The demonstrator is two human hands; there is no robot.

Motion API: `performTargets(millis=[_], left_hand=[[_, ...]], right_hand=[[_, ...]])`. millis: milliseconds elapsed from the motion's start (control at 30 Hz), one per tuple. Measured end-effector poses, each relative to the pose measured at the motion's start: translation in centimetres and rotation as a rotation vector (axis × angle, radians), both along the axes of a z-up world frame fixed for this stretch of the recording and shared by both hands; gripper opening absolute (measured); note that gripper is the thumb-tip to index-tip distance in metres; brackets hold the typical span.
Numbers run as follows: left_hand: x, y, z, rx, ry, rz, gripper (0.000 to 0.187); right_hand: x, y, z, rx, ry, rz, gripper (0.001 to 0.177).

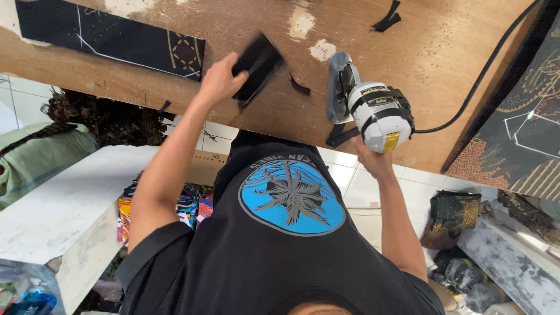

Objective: The person uses a rotary cutter to cut a patterned black fabric on a wooden workbench. They align the fabric, cut along marked lines, and remove cut pieces, repeating the process for multiple sections.

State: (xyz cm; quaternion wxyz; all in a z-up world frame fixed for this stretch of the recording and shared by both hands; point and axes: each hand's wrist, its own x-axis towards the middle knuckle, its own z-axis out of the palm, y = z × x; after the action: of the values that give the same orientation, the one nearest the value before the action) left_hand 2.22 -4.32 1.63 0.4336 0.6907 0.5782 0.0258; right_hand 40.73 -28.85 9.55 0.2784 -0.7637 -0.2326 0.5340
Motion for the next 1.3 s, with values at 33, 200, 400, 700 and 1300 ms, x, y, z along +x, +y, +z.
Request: performTargets(millis=[33,200,400,700,1300], left_hand=[[0.3,-0.7,-0.3,0.040,-0.086,0.082,0.036],[2.5,-5.1,-1.9,-0.484,-0.529,0.660,0.023],[4.3,-6.5,-2.0,-0.515,-0.651,0.832,0.020],[5.3,-6.9,0.0,-0.545,-0.764,0.876,0.018],[-0.2,-8.9,-0.4,0.611,0.116,-0.164,0.073]], right_hand=[[-0.2,-0.1,-0.5,0.001,0.006,0.002,0.016],[0.5,-1.9,-2.8,0.166,-0.215,0.319,0.019],[3.3,-3.2,-3.7,0.601,-0.382,0.829,0.031],[5.0,-4.6,-4.7,0.444,-0.144,0.919,0.035],[2.7,-5.5,-8.4,0.483,-0.064,0.891,0.044]])
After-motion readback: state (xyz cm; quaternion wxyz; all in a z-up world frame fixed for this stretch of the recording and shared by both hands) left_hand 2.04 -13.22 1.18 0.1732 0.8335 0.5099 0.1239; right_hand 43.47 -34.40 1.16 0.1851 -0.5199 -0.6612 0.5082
